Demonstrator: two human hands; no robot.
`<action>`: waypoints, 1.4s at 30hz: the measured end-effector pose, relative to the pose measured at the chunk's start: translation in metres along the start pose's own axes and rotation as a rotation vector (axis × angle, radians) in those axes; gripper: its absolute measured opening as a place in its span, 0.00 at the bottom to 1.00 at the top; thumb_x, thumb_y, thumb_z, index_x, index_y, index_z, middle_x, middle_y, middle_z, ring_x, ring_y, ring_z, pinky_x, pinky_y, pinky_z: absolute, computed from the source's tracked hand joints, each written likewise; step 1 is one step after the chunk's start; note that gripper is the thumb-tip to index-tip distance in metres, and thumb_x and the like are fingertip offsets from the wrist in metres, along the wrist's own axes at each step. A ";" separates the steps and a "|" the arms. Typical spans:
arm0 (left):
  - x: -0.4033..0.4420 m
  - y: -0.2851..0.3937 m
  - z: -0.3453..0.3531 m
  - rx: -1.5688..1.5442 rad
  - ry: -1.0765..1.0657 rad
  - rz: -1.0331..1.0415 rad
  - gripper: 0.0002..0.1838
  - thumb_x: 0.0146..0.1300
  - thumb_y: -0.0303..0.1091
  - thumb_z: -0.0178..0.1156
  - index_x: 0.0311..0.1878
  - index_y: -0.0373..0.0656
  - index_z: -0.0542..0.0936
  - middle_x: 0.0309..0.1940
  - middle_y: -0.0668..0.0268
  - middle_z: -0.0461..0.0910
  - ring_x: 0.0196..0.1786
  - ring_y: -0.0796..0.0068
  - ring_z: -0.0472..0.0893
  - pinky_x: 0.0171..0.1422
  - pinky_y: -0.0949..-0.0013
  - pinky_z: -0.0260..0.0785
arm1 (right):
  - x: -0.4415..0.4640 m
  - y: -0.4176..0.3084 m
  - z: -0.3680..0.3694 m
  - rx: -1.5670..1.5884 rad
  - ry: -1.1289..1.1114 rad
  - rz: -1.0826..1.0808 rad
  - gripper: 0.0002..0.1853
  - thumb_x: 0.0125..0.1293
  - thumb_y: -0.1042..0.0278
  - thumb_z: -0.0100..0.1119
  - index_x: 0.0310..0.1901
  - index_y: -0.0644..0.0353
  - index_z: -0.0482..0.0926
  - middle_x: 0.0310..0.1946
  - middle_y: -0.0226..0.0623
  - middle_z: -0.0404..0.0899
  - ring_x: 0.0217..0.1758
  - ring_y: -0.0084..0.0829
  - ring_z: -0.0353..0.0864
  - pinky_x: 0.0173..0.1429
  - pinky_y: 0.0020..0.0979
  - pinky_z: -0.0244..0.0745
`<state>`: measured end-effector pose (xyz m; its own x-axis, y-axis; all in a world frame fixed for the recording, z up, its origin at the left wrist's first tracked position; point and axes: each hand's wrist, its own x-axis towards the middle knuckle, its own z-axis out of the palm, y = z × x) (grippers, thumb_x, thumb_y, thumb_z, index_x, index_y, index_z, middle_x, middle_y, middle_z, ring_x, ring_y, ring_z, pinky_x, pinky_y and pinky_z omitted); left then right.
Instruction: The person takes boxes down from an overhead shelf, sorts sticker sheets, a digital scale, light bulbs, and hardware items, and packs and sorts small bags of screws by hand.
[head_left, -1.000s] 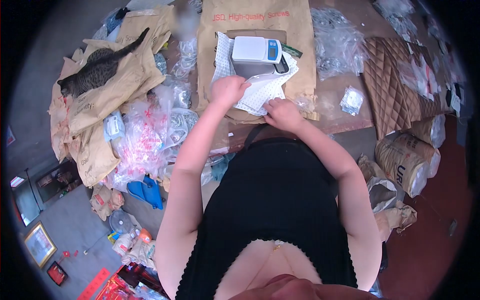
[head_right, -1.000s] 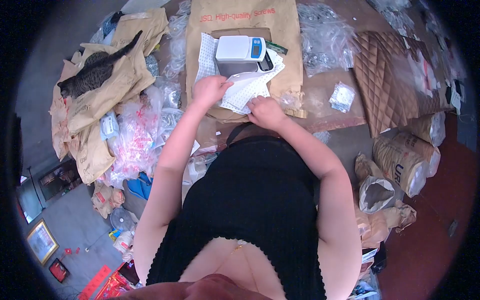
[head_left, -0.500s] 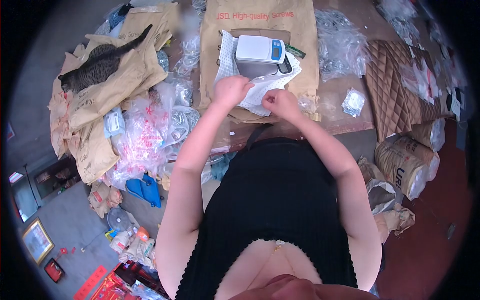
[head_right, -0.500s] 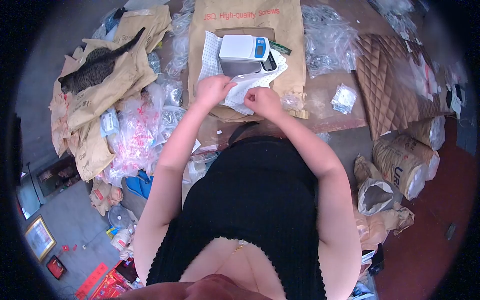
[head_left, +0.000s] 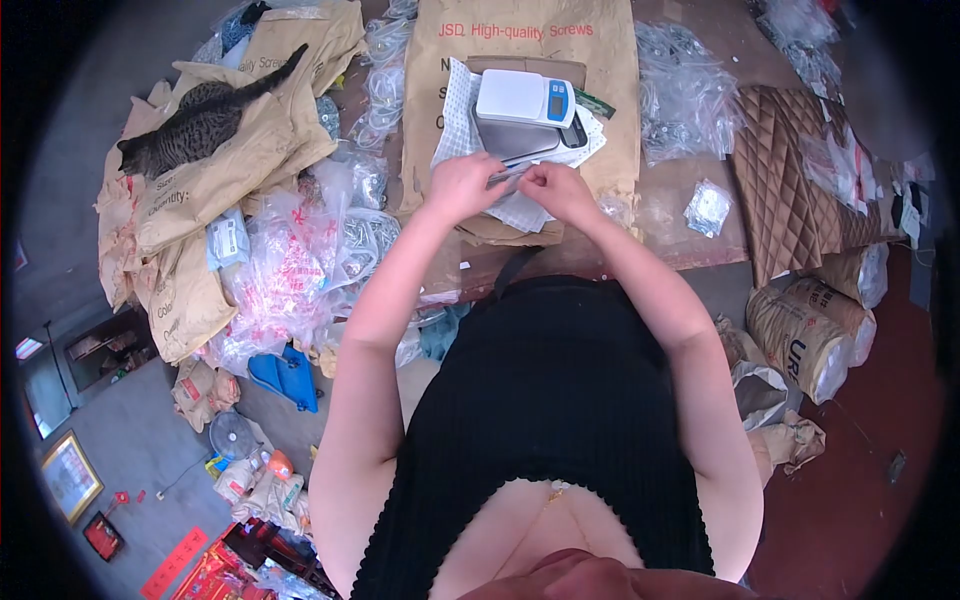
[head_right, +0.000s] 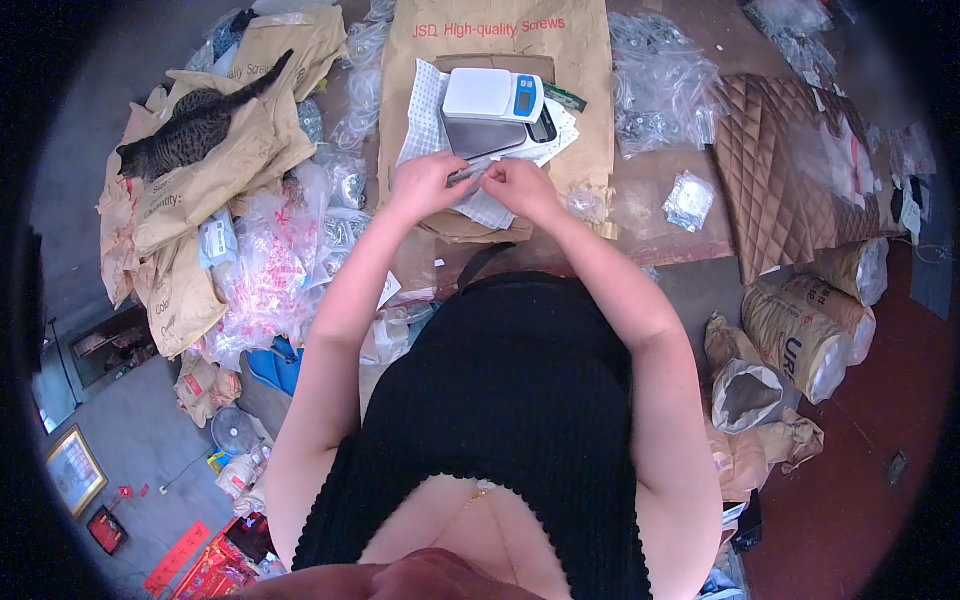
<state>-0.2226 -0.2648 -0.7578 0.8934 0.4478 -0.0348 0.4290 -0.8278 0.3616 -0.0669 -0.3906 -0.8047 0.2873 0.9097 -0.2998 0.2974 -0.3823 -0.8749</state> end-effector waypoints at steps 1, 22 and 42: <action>-0.001 0.000 -0.003 0.000 0.000 0.000 0.12 0.54 0.45 0.65 0.37 0.49 0.84 0.34 0.64 0.82 0.37 0.58 0.83 0.40 0.55 0.75 | 0.002 -0.001 0.001 0.022 0.002 -0.002 0.13 0.58 0.55 0.63 0.35 0.56 0.85 0.31 0.38 0.85 0.36 0.36 0.85 0.42 0.36 0.77; 0.008 -0.008 -0.003 0.055 0.025 -0.054 0.11 0.58 0.44 0.63 0.32 0.48 0.83 0.31 0.64 0.81 0.34 0.56 0.82 0.36 0.55 0.73 | -0.030 -0.001 0.020 -0.508 -0.074 -0.575 0.18 0.66 0.61 0.57 0.56 0.55 0.76 0.59 0.40 0.75 0.59 0.42 0.75 0.59 0.42 0.72; 0.033 -0.007 -0.021 0.099 -0.108 -0.115 0.11 0.57 0.45 0.64 0.35 0.48 0.86 0.33 0.62 0.83 0.39 0.57 0.82 0.40 0.54 0.73 | -0.018 -0.008 0.037 -0.853 -0.199 -0.520 0.25 0.60 0.61 0.60 0.60 0.50 0.74 0.48 0.31 0.75 0.54 0.34 0.74 0.57 0.41 0.70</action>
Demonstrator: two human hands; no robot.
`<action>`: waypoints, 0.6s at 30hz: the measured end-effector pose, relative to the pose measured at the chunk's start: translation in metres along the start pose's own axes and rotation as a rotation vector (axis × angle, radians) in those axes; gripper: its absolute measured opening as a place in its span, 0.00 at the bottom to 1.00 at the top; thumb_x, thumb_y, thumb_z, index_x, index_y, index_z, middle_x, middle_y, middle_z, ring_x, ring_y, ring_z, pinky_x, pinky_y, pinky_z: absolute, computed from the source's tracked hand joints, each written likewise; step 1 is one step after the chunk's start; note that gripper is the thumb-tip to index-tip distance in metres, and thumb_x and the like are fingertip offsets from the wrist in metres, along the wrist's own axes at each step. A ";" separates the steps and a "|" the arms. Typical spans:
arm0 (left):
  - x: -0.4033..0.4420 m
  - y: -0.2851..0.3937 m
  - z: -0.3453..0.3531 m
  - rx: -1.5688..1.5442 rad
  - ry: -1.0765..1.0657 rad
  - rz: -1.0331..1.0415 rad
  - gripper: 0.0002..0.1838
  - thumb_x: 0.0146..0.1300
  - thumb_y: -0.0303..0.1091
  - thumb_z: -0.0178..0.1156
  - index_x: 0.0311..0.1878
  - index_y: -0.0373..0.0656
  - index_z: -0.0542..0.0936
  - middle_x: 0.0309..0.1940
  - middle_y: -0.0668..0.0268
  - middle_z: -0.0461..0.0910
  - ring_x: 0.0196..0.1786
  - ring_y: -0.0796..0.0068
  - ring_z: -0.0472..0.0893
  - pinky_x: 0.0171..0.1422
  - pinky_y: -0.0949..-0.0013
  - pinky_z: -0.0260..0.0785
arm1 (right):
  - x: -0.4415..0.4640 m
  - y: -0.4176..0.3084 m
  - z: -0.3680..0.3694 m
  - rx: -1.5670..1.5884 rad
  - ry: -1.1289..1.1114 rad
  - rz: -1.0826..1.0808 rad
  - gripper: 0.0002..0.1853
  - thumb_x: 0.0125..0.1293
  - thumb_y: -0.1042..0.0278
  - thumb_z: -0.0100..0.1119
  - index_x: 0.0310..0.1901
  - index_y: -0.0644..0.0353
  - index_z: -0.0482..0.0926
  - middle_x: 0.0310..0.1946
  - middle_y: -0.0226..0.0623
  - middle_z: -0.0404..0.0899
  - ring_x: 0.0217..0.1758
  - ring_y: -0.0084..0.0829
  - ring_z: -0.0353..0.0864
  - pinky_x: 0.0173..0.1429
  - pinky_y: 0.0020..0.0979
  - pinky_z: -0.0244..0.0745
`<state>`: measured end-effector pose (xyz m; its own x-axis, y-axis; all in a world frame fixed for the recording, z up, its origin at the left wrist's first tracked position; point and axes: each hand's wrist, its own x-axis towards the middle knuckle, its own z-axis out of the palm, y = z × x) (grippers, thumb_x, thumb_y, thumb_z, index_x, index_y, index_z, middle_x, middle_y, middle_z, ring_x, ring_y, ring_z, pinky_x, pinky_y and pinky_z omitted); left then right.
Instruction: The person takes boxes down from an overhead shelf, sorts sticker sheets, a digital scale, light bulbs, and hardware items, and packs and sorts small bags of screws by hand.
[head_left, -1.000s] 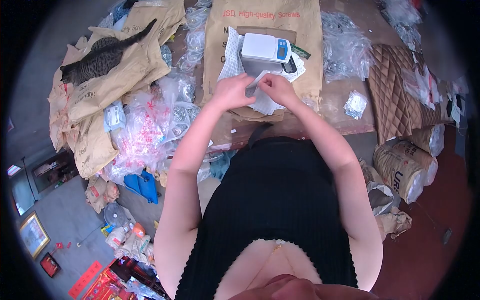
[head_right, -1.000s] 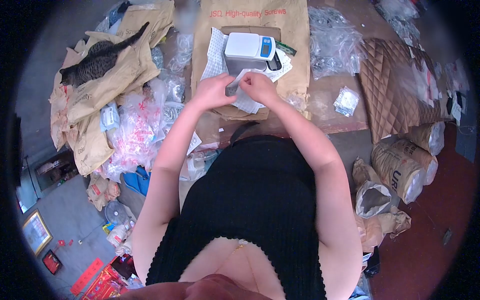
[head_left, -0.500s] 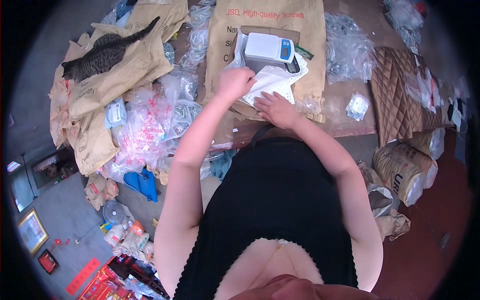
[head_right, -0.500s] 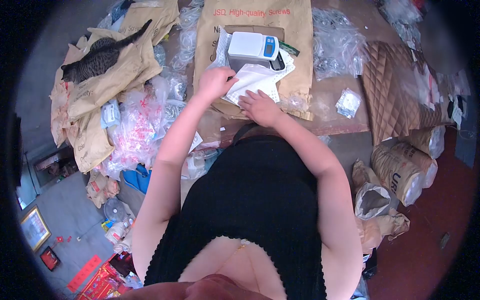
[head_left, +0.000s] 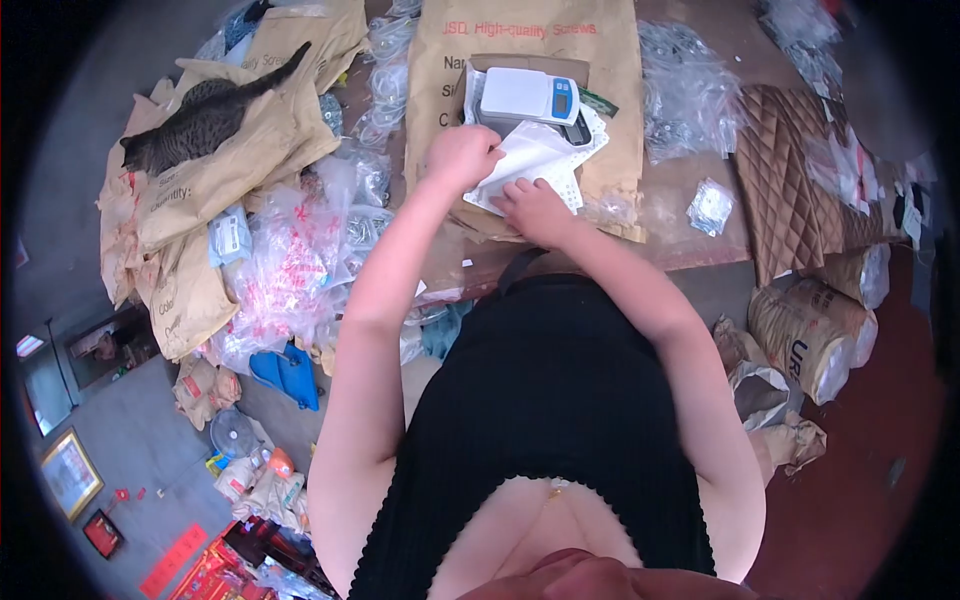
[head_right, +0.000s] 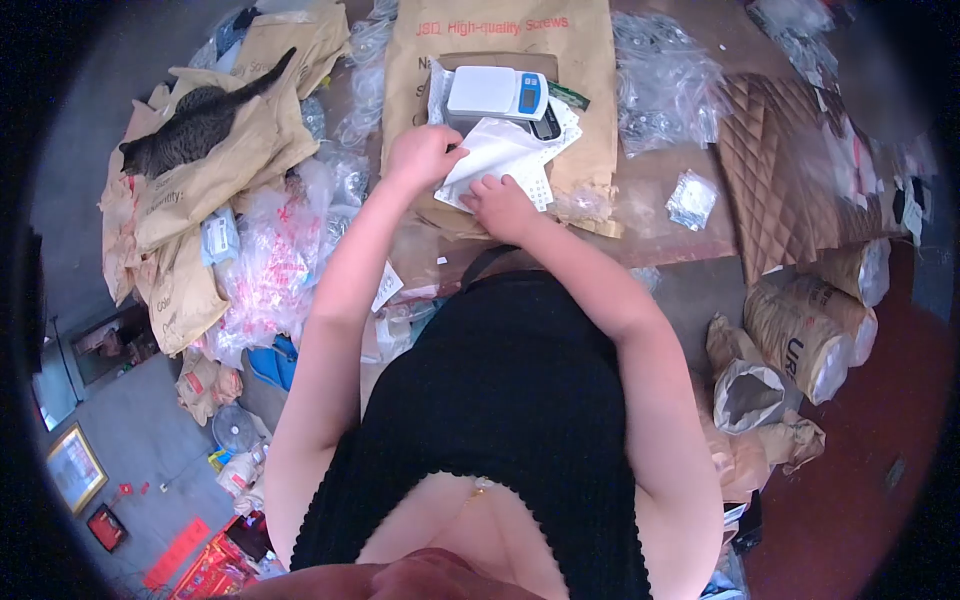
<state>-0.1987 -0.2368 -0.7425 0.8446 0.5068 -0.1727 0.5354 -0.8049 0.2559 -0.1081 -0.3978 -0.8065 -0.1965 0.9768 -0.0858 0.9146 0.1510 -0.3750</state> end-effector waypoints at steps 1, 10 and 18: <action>0.000 0.001 0.000 -0.001 -0.001 0.012 0.11 0.57 0.45 0.64 0.35 0.48 0.86 0.33 0.62 0.83 0.39 0.57 0.82 0.40 0.54 0.73 | 0.000 0.001 0.007 -0.005 -0.001 -0.010 0.25 0.59 0.60 0.60 0.60 0.50 0.74 0.51 0.33 0.75 0.56 0.34 0.74 0.58 0.41 0.69; -0.005 0.002 0.002 -0.002 0.012 -0.022 0.11 0.58 0.45 0.64 0.36 0.50 0.86 0.33 0.64 0.83 0.39 0.57 0.82 0.40 0.55 0.74 | -0.059 0.047 0.020 0.092 0.410 0.118 0.26 0.57 0.67 0.62 0.59 0.56 0.73 0.53 0.39 0.73 0.58 0.41 0.73 0.62 0.44 0.68; -0.006 0.010 0.002 0.077 0.029 0.013 0.10 0.59 0.44 0.63 0.33 0.48 0.85 0.33 0.63 0.83 0.37 0.57 0.83 0.39 0.54 0.74 | -0.049 0.064 -0.008 0.095 0.312 0.087 0.20 0.55 0.69 0.62 0.52 0.55 0.78 0.42 0.33 0.75 0.51 0.36 0.75 0.53 0.37 0.74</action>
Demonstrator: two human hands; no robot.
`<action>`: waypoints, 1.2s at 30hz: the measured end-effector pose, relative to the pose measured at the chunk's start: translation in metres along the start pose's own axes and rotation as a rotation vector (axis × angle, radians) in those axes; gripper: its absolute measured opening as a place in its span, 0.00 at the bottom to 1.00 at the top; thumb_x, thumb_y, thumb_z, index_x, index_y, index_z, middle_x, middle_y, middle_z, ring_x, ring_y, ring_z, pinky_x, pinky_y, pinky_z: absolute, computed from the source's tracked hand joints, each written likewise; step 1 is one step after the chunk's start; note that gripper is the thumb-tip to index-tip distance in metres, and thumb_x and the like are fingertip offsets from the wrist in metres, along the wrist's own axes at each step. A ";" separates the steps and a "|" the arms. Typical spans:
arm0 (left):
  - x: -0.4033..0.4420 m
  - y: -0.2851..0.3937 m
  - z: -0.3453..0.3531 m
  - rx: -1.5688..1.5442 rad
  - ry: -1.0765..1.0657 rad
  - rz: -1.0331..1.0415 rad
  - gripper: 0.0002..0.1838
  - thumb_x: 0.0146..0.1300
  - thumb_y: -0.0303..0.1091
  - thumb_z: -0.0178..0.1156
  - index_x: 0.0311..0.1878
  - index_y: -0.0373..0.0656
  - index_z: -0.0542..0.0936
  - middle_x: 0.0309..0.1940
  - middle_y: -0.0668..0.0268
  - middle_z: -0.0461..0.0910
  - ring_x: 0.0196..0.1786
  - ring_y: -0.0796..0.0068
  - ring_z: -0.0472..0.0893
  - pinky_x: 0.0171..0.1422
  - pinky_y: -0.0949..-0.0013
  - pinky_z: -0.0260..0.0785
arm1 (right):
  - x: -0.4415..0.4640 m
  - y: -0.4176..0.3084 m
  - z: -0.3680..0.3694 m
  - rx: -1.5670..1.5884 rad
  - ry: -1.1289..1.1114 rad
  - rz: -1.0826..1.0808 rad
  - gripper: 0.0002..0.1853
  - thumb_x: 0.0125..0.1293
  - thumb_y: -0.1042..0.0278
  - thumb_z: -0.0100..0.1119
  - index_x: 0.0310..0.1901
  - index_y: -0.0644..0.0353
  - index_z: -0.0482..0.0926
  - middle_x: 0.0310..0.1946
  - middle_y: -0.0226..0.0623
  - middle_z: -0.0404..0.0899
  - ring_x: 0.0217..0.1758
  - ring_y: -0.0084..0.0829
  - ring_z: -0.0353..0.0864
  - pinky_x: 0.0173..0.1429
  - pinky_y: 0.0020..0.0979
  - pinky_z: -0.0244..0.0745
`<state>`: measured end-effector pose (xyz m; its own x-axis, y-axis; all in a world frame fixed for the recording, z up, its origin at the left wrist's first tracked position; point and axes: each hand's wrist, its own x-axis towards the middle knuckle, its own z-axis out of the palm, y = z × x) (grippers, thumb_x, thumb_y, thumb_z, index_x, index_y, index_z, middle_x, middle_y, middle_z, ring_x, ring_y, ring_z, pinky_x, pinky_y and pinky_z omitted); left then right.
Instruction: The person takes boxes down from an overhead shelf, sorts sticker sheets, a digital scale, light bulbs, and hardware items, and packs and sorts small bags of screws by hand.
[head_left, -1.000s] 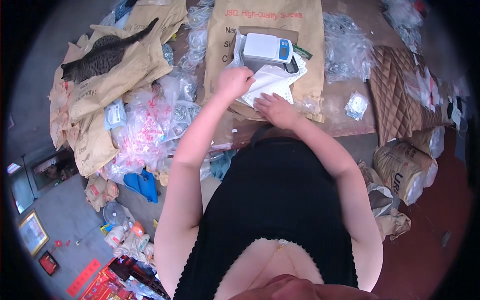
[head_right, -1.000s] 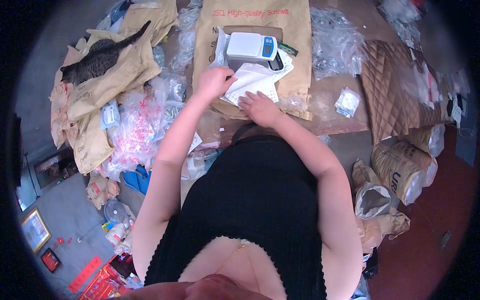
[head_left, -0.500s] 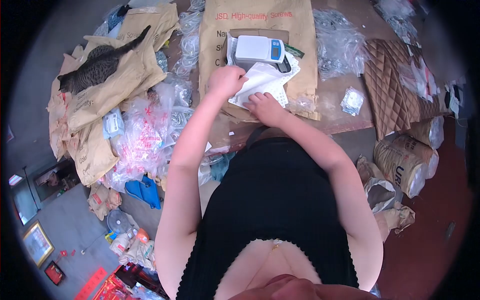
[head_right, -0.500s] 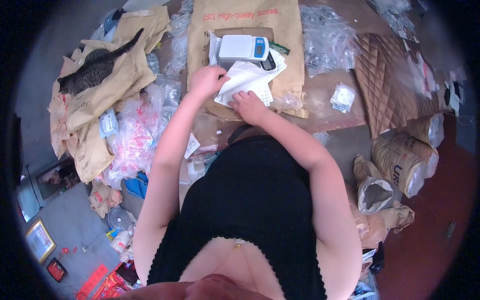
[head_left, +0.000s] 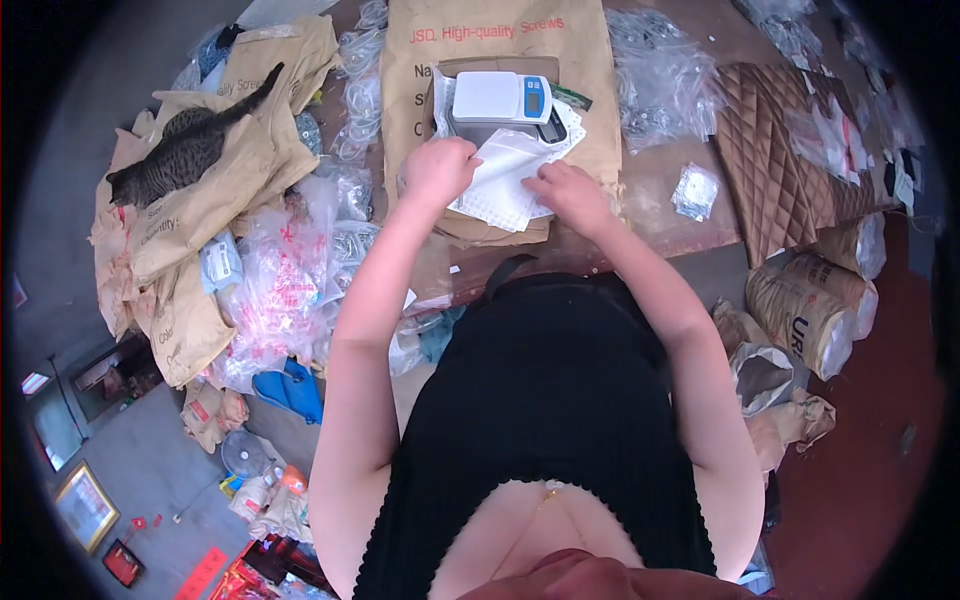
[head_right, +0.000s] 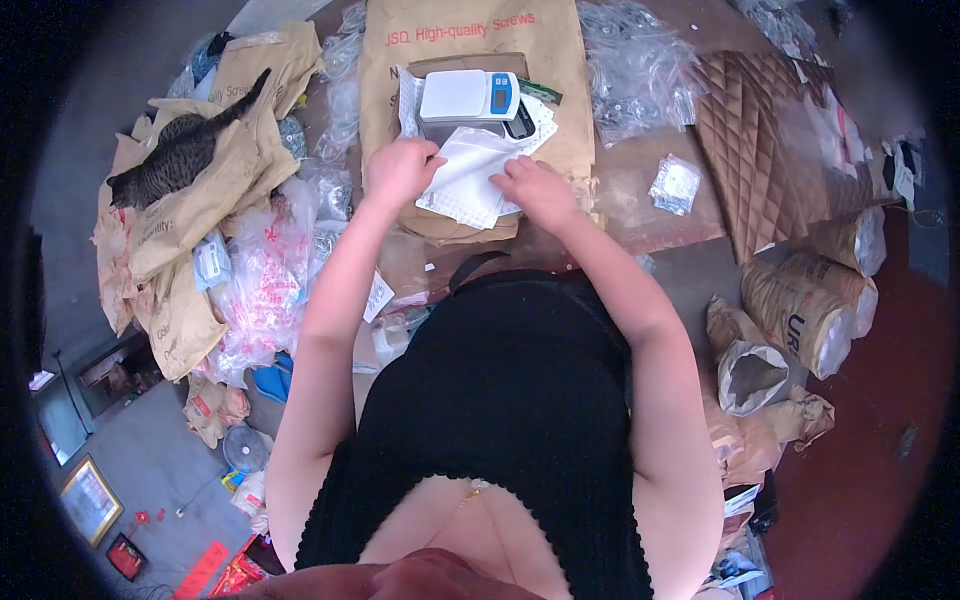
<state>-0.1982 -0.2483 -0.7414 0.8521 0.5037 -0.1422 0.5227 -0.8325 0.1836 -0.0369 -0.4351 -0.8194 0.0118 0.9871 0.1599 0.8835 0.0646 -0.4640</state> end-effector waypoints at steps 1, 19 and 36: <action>-0.001 0.002 -0.001 0.002 -0.002 0.001 0.10 0.59 0.44 0.63 0.33 0.48 0.85 0.33 0.63 0.83 0.37 0.57 0.83 0.39 0.54 0.74 | 0.004 0.002 0.002 -0.048 -0.002 -0.107 0.18 0.54 0.69 0.60 0.49 0.54 0.79 0.39 0.32 0.75 0.49 0.34 0.75 0.53 0.36 0.74; -0.029 0.025 0.004 -0.057 0.174 0.082 0.14 0.56 0.44 0.65 0.41 0.46 0.80 0.33 0.64 0.81 0.35 0.58 0.83 0.36 0.56 0.74 | 0.044 0.005 0.001 0.065 0.156 -0.040 0.07 0.54 0.69 0.58 0.36 0.55 0.76 0.31 0.35 0.78 0.39 0.38 0.80 0.40 0.36 0.79; -0.002 0.013 0.005 -0.020 0.179 0.017 0.09 0.53 0.38 0.67 0.34 0.47 0.80 0.31 0.62 0.82 0.35 0.56 0.82 0.36 0.54 0.72 | 0.008 0.003 0.023 -0.205 -0.156 -0.279 0.20 0.59 0.65 0.58 0.52 0.61 0.76 0.52 0.41 0.78 0.57 0.37 0.78 0.55 0.35 0.77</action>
<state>-0.1937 -0.2615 -0.7436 0.8509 0.5240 0.0366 0.5069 -0.8374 0.2044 -0.0452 -0.4233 -0.8389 -0.3002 0.9471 0.1139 0.9181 0.3193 -0.2350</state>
